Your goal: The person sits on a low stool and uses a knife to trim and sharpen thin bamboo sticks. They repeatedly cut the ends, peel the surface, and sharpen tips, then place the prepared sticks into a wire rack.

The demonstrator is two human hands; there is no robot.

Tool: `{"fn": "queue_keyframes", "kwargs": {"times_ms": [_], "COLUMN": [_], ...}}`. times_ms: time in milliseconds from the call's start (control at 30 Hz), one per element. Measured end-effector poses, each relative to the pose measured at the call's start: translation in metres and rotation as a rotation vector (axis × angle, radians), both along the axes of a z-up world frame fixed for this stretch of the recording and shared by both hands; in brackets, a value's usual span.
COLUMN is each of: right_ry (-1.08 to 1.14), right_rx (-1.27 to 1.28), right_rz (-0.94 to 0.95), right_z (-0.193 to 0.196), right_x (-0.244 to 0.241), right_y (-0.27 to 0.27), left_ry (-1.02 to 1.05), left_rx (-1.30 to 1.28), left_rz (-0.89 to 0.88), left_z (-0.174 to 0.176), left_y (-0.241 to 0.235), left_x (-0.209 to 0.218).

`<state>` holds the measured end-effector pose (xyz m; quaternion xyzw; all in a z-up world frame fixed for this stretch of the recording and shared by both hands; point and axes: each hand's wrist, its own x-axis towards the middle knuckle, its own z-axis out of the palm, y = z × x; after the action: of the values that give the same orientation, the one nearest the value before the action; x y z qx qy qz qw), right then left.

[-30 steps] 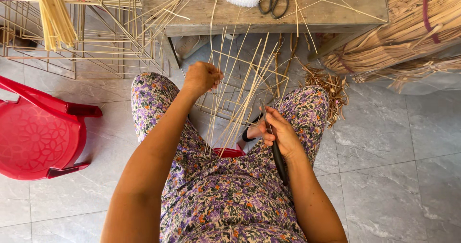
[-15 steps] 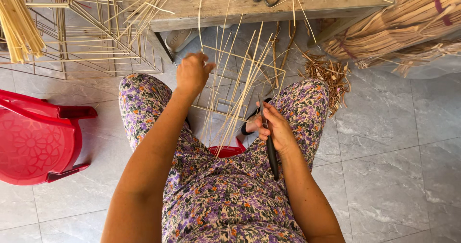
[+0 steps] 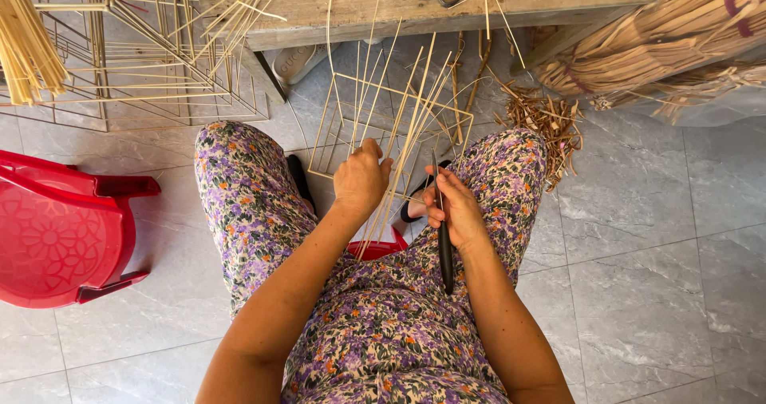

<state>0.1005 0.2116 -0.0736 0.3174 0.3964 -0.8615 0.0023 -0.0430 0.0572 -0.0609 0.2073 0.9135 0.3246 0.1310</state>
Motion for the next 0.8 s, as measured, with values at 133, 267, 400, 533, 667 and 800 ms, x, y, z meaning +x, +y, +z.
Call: {"fn": "queue_keyframes", "kwargs": {"times_ms": [133,267,400,533,667,800], "right_ry": [-0.018,-0.03,-0.02,-0.043,-0.013,0.051], "right_rx": [0.019,0.005,0.003,0.008,0.001,0.076], "right_rz": [0.01,0.006,0.012,0.017,0.016,0.06], "right_z": [0.0,0.001,0.001,0.003,0.009,0.022], "right_x": [-0.001,-0.001,-0.003,-0.003,-0.002,0.003], "right_y": [-0.002,-0.001,-0.002,-0.001,-0.003,-0.014], "left_ry": [-0.132,-0.16,-0.19,-0.138,-0.047,-0.297], "left_rx": [-0.168,-0.127,-0.068,0.098,0.291,0.448], "left_rz": [0.003,0.035,0.094,0.125,0.089,0.085], "left_z": [-0.006,-0.007,-0.005,0.0,0.012,0.029], "left_y": [0.002,0.001,-0.003,-0.004,-0.01,-0.013], "left_x": [-0.003,-0.007,-0.008,-0.005,-0.005,-0.007]}}
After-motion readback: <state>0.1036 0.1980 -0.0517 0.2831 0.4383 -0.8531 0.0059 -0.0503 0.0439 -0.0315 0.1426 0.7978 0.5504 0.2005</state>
